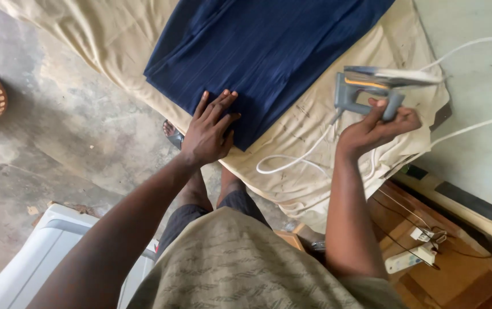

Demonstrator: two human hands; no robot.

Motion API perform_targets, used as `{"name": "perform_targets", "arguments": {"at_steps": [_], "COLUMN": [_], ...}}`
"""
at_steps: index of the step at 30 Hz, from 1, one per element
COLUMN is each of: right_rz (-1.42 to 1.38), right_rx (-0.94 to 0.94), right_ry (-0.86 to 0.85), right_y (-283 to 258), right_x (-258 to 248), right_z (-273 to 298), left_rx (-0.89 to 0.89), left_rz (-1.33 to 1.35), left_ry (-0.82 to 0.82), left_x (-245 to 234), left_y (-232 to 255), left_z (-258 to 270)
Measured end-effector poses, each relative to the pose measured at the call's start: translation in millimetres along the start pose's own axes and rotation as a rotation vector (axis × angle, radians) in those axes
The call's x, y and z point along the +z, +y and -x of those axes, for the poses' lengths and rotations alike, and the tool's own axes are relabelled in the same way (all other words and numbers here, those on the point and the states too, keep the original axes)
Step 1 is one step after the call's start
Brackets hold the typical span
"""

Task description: Ironing a pair of blue trousers and then folding them on a bed surface.

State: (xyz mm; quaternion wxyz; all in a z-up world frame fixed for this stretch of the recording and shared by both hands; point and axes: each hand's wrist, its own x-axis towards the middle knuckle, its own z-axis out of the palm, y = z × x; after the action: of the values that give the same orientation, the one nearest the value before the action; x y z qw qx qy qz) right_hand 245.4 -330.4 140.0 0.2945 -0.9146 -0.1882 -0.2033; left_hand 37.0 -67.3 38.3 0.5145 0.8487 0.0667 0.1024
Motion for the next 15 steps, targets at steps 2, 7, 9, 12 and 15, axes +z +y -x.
{"name": "perform_targets", "arguments": {"at_steps": [2, 7, 9, 12, 15], "right_rz": [-0.117, -0.224, -0.26, -0.257, -0.129], "right_rx": [0.141, 0.27, 0.28, 0.258, 0.273], "right_ry": [0.069, 0.095, 0.095, 0.109, 0.121], "right_y": [-7, -26, -26, -21, -21], "right_x": [7, 12, 12, 11, 3], "right_z": [20, 42, 45, 46, 59], "left_rx": [0.019, 0.084, 0.089, 0.145, 0.085], "left_rz": [-0.004, -0.049, -0.067, -0.097, -0.227], "left_ry": [-0.104, -0.27, -0.343, -0.386, -0.36], "left_x": [-11, -36, -46, -55, -59], "left_y": [-2, -14, -23, -44, -61], "left_z": [-7, -18, -20, -24, -18]}}
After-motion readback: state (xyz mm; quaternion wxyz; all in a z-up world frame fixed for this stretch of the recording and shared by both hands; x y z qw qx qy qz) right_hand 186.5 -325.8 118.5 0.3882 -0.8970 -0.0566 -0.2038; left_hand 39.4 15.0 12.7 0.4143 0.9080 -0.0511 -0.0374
